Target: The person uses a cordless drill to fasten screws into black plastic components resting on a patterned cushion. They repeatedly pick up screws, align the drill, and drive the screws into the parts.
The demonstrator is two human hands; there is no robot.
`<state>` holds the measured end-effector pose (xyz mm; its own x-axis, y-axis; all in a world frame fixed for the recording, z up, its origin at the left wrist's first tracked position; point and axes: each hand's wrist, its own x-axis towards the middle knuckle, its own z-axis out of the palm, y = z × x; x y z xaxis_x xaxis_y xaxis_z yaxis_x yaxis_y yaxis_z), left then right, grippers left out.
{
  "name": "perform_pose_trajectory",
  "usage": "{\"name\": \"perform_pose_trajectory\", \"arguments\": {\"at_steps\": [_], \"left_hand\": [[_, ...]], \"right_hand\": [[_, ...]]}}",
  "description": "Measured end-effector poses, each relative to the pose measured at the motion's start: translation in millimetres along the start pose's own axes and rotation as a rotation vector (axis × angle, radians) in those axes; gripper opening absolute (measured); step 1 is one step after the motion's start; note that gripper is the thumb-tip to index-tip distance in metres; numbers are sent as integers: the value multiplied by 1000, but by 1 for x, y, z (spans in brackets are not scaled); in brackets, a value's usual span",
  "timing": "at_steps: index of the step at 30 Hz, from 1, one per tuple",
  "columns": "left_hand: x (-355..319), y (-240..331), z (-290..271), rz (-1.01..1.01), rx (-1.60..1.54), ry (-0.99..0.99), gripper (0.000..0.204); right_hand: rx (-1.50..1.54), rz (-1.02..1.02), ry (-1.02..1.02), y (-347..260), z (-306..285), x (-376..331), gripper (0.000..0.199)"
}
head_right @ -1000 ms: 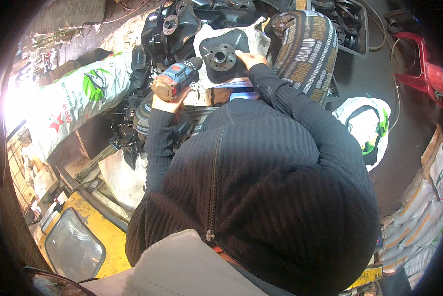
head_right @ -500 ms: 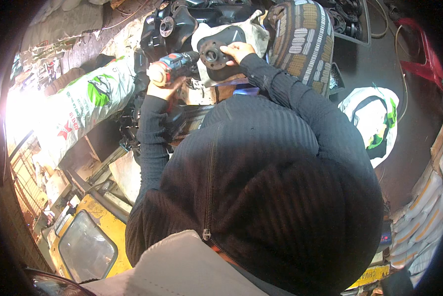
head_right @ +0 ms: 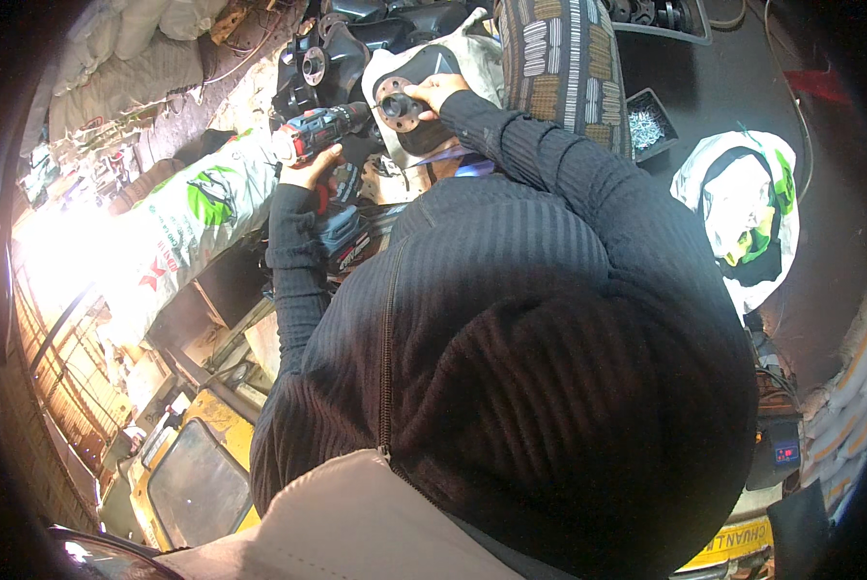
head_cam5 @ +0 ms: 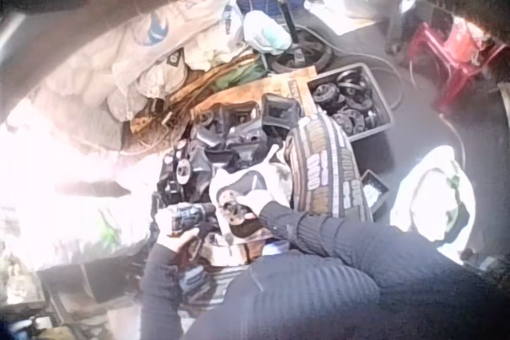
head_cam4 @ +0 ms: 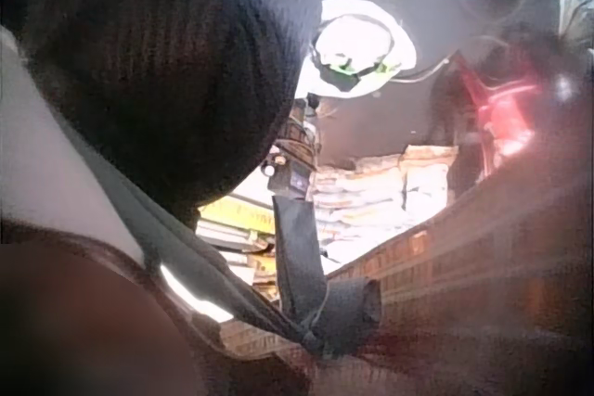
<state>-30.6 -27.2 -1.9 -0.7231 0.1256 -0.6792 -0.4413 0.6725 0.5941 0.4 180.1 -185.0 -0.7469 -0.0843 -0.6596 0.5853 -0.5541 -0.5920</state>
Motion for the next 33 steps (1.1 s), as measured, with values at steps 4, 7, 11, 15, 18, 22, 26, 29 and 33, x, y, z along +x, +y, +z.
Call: {"name": "perform_pose_trajectory", "arguments": {"at_steps": [4, 7, 11, 15, 18, 22, 26, 29, 33], "left_hand": [[-2, 4, 3, 41, -27, 24, 32], [-2, 6, 5, 48, 18, 28, 33], [13, 5, 8, 154, 273, 82, 40], [36, -4, 2, 246, 446, 85, 58], [47, -9, -4, 295, 469, 67, 62], [46, -3, 0, 282, 627, 19, 66], [44, 2, 1, 117, 589, -50, 67], [52, -11, -5, 150, 481, -86, 71], [62, -24, -3, 174, 626, -93, 67]], "right_hand": [[-15, -5, 7, 2, -1, 1, 29], [-89, 11, 40, 3, -3, -1, 29], [-323, -15, 141, 8, -9, -4, 35], [-435, -16, 177, 14, -10, -5, 38], [-475, -23, 197, 14, -10, -1, 40], [-487, -20, 210, 14, -10, -5, 39], [-532, 9, 204, 7, -9, -6, 37], [-534, 6, 194, 7, -9, -8, 35], [-483, 49, 189, 7, -9, -6, 35]]}}
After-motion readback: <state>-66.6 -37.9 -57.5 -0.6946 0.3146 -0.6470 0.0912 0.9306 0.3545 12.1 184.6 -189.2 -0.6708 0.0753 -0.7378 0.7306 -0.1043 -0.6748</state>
